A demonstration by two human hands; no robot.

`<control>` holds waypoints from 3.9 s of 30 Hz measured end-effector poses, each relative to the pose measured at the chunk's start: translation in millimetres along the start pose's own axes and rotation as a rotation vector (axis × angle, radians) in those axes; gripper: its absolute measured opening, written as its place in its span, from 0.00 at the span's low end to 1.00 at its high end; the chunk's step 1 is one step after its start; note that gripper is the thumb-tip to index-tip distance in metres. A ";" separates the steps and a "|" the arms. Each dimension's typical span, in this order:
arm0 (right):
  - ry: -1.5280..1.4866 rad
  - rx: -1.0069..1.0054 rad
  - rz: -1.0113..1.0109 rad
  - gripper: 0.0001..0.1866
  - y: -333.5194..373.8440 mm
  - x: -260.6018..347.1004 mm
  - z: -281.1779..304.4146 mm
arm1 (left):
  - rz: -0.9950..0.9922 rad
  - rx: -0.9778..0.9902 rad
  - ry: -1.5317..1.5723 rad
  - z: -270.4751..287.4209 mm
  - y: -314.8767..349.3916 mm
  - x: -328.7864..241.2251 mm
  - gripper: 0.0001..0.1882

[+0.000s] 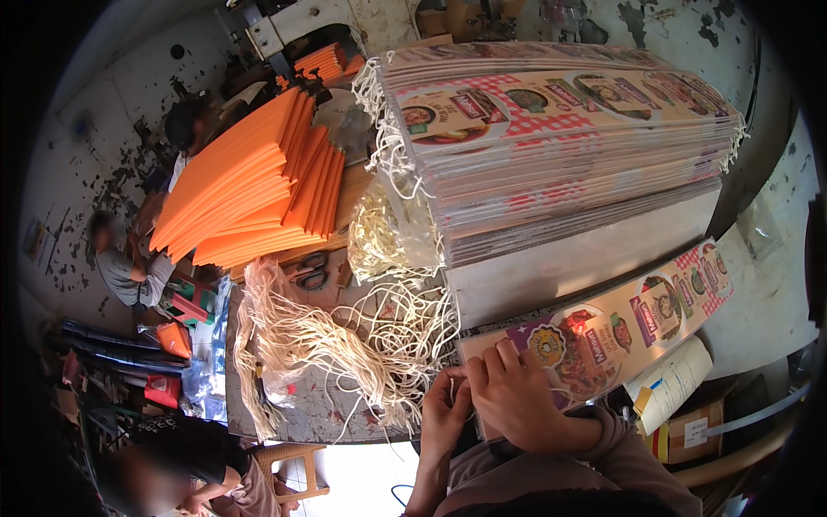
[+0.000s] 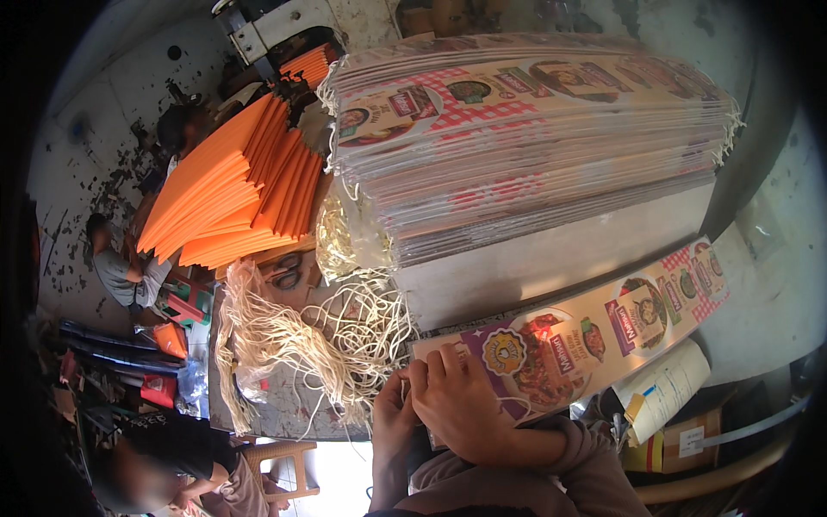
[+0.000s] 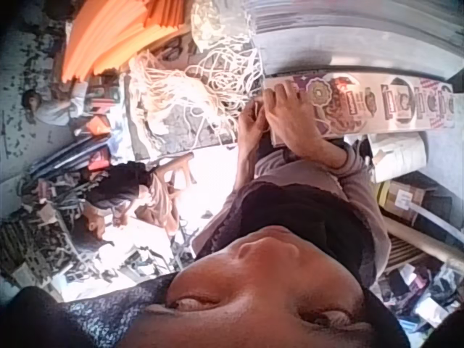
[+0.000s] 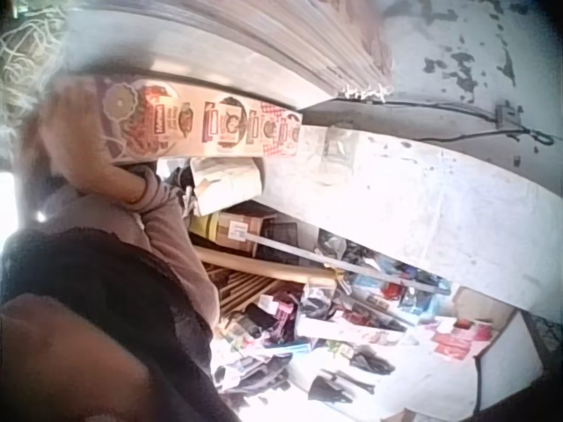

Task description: The person threads a piece of string through a pre-punched hole in a cardboard packaging sleeve, tying it into a loop and then placing the sleeve onto a stack.

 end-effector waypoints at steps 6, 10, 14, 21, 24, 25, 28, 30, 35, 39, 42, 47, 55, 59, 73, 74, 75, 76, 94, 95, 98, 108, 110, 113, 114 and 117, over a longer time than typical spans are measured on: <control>-0.070 0.011 -0.044 0.09 4.1 -6.9 -1.1 | 0.177 0.061 0.147 -1.2 -2.6 3.9 0.10; -0.132 -0.022 0.013 0.10 5.1 -1.1 1.9 | 0.049 0.133 0.127 -4.4 -8.1 2.0 0.07; -0.165 -0.039 -0.015 0.11 6.2 1.2 7.4 | -0.003 0.175 0.216 -4.6 -11.5 8.7 0.05; -0.189 -0.042 -0.007 0.11 8.2 2.4 4.7 | 0.045 0.134 0.269 -5.6 -9.9 12.3 0.07; -0.203 -0.030 -0.012 0.11 8.6 2.1 4.0 | 0.036 0.111 0.289 -4.6 -9.8 14.6 0.07; -0.208 -0.032 -0.010 0.11 8.6 1.9 4.4 | 0.043 0.103 0.293 -2.9 -9.8 17.5 0.07; -0.227 -0.050 -0.009 0.11 9.5 1.5 4.7 | 0.033 0.036 0.269 -1.3 -8.0 17.8 0.06; -0.243 -0.067 -0.007 0.11 10.6 1.3 3.1 | 0.016 -0.026 0.242 -2.0 -4.9 15.4 0.05; -0.206 -0.009 0.010 0.11 13.5 1.2 -2.2 | -0.329 -0.361 -0.124 11.7 17.5 -12.1 0.04; -0.344 -0.026 -0.042 0.12 16.7 2.5 -2.8 | -0.538 -0.631 -0.154 33.2 46.2 -32.7 0.03; -0.588 -0.144 -0.044 0.17 15.3 7.6 9.9 | -0.582 -0.641 -0.017 34.4 61.7 -42.4 0.03; -0.799 -0.331 -0.007 0.13 17.6 8.5 19.8 | -0.481 -0.353 0.039 14.4 61.4 -47.4 0.05; -0.764 -0.500 -0.113 0.10 25.1 13.6 38.0 | -0.418 -0.053 0.342 -4.7 56.0 -45.2 0.19; -0.742 -0.537 -0.116 0.11 23.0 15.6 42.7 | -0.461 0.072 0.393 -5.2 53.0 -36.7 0.24; -0.695 -0.556 -0.130 0.12 20.5 15.9 30.7 | -0.322 0.176 0.325 -6.0 46.9 -30.1 0.38; -0.693 -0.558 -0.130 0.12 20.5 14.8 31.6 | -0.324 0.178 0.325 -6.4 46.8 -31.7 0.38; -0.680 -0.552 -0.123 0.11 20.1 14.4 33.2 | -0.315 0.186 0.316 -7.6 46.9 -33.6 0.38; -0.670 -0.546 -0.114 0.11 19.4 14.7 33.5 | -0.307 0.191 0.307 -7.5 46.5 -34.6 0.38; -0.811 -0.620 0.025 0.11 25.4 16.1 28.0 | -0.090 0.139 0.019 11.0 0.4 3.4 0.21; -0.812 -0.622 0.027 0.11 26.4 17.4 29.3 | -0.093 0.137 0.017 10.8 1.9 1.1 0.21; -0.811 -0.626 0.121 0.12 28.3 25.4 33.0 | -0.158 0.134 -0.033 8.7 3.3 -7.0 0.20; -1.019 -0.469 0.557 0.15 24.3 71.5 46.4 | -0.201 0.084 -0.126 7.9 -2.0 -2.4 0.17; -1.011 -0.507 0.597 0.16 22.8 78.5 50.7 | -0.196 0.077 -0.138 11.9 -3.5 2.6 0.17; -0.985 -0.566 0.632 0.16 26.2 91.0 59.2 | -0.179 0.073 -0.138 13.0 0.3 5.2 0.16; -0.978 -0.567 0.648 0.16 25.3 91.6 59.5 | -0.184 0.070 -0.141 12.0 -0.7 3.7 0.15; -0.913 -0.590 0.729 0.14 28.7 102.7 59.6 | -0.213 0.052 -0.177 12.3 1.1 1.6 0.15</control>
Point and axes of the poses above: each hand's wrist, its own y-axis away from the middle knuckle, its own z-axis out of the back of the hand, x = y × z, the point moved 7 cm from there along -y, towards the middle knuckle, and after that the axes turned 9 degrees about z, right-handed, at the moved point
